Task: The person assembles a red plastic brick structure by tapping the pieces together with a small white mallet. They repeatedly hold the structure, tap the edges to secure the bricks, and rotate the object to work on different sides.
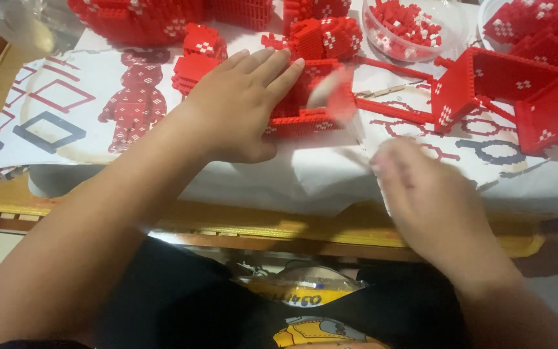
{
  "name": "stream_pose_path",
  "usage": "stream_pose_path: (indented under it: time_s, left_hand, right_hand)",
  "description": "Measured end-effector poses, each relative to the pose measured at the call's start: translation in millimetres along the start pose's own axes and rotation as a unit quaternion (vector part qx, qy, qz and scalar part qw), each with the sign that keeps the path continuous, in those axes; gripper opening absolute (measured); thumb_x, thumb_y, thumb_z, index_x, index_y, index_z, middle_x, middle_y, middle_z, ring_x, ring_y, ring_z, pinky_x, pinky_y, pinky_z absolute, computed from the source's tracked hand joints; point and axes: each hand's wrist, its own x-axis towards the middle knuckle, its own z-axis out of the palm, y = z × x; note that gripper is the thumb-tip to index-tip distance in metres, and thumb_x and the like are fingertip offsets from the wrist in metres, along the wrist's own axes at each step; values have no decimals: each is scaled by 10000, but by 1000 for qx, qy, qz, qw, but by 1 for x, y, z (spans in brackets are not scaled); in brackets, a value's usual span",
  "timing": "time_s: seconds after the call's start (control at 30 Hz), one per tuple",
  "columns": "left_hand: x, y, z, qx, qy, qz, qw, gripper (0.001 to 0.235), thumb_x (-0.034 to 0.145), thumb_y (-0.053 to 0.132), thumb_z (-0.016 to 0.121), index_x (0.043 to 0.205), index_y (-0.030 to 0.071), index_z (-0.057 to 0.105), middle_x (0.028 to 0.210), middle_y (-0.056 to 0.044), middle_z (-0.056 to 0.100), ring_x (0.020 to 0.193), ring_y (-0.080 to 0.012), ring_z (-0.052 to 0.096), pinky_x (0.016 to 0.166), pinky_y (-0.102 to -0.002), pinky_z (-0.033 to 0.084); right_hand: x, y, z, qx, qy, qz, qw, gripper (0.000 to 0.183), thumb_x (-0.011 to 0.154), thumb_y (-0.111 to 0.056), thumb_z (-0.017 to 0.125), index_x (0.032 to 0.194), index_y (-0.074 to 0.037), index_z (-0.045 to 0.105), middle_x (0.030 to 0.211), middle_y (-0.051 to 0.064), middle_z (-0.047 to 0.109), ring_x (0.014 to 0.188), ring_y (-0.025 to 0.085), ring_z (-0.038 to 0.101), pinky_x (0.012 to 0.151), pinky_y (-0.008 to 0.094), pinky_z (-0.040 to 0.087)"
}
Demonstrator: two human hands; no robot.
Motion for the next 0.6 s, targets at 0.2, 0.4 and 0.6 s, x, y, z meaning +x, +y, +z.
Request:
stream_pose_path:
  time_s: [0.2,0.4,0.6]
  left_hand:
    - [1,0,-1,1,-9,-1,1000,1122,710,558,657,1623,65,231,1626,-226,306,1467,-405,303,1164,-535,256]
    - [1,0,-1,-5,-4,0,1000,1120,703,553,652,1619,58,242,1613,-222,322,1459,-406,313,1159,-540,261]
    - [0,-1,-6,-69,6,-2,998,1025,699,385,724,1578,41,325,1617,-257,311,1484,-412,289,1156,-561,268]
  right_hand:
    - [3,22,12,96,104,-95,985,273,1066,-301,424,1127,-131,629,963,85,744,828,328,701,727,448,466]
    - [4,36,25,190,210,-221,933,239,1131,-206,409,1059,-46,571,817,67,545,604,161,455,614,323,371]
    - [15,27,6,166,160,-96,968,244,1190,-153,403,1025,-56,555,649,11,455,486,122,363,366,263,280]
